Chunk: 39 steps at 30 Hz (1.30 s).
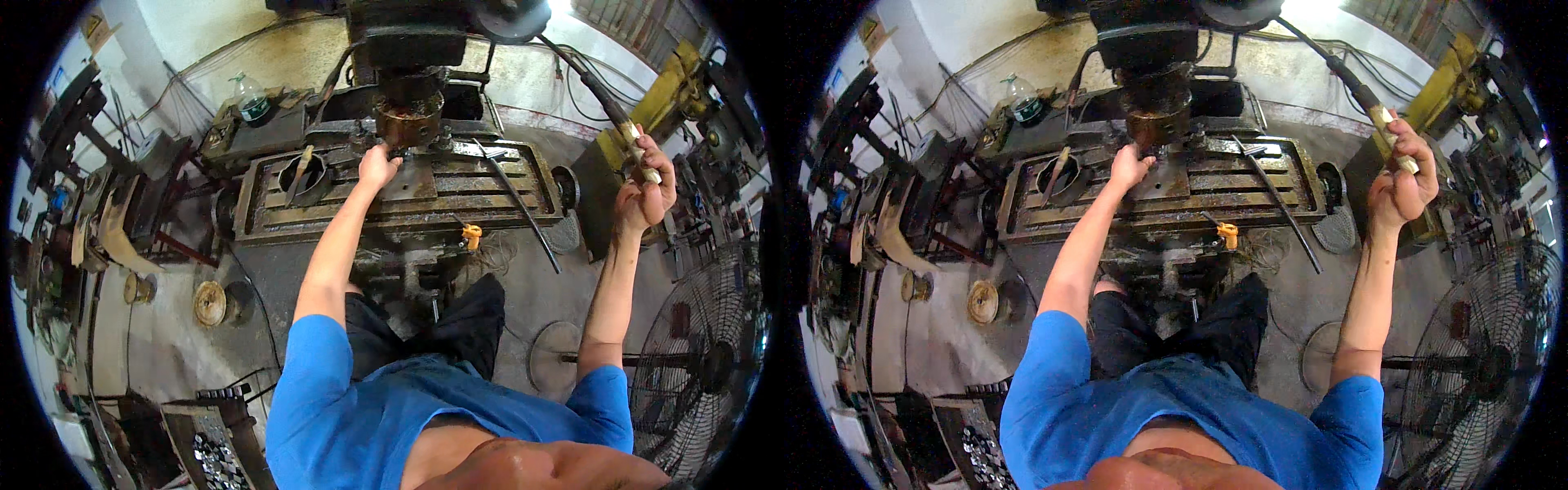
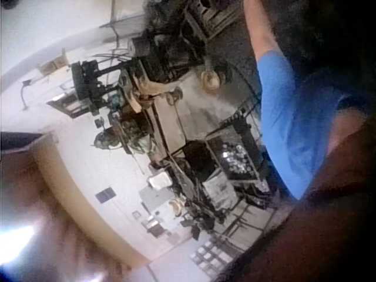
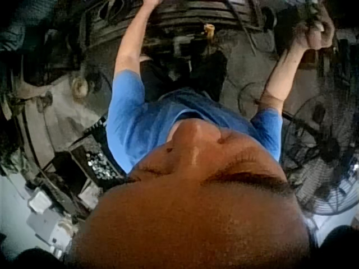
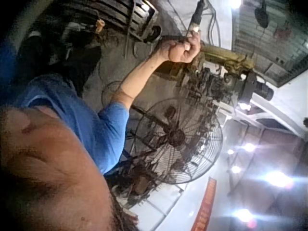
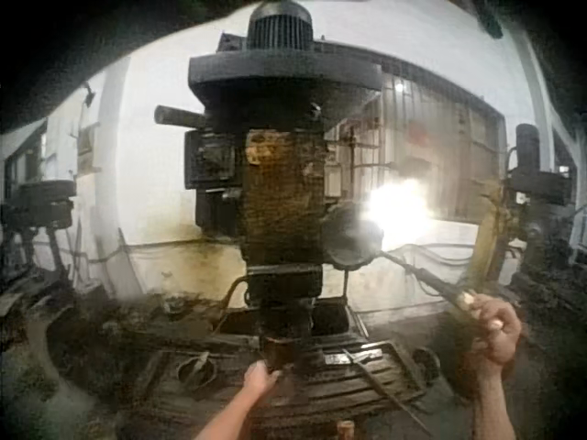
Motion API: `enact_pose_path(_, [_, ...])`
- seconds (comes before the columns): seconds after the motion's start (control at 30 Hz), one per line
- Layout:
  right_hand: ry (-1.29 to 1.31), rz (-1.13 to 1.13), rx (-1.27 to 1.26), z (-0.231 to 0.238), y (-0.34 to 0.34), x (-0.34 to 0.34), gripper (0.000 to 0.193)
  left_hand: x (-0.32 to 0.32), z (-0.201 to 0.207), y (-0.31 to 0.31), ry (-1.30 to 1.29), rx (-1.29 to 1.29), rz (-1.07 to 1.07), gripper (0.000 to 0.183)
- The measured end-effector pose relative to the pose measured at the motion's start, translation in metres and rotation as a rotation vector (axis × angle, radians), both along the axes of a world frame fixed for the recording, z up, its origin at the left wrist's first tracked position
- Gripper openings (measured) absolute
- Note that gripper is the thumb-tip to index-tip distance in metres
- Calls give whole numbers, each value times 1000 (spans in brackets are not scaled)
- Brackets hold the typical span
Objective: The person operates a milling machine by picking small metal parts from a wooden bin and placing them on the machine's worktable. They use a tool with a yellow handle to adjust the parts while moving the machine's levers by hand.
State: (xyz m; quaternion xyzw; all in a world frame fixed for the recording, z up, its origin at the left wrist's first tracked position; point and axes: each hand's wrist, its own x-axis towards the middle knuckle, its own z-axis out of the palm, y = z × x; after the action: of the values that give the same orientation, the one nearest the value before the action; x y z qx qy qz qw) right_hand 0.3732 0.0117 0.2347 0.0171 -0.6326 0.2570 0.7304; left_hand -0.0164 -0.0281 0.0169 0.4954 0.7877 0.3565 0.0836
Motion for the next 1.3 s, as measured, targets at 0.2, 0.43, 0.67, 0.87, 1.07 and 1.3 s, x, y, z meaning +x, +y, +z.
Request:
enact_pose_path(0.2, [23,-8,17,-5,7,9,29,-46,38,-134,361,235,246,41])
enact_pose_path(0.43, [40,47,34,4,7,3,30,-89,8,-177,578,-102,212,46])
enact_pose_path(0.67, [6,6,-4,10,5,6,31,-99,0,-188,525,114,208,24])
enact_pose_path(0.87, [25,-10,-15,14,3,10,30,-100,15,-174,419,24,150,21])
enact_pose_path(1.07, [10,-3,-20,13,2,3,30,-105,42,-197,426,-24,133,19])
enact_pose_path(1.3, [34,-13,-34,11,6,9,30,-89,63,-249,383,-38,141,19])
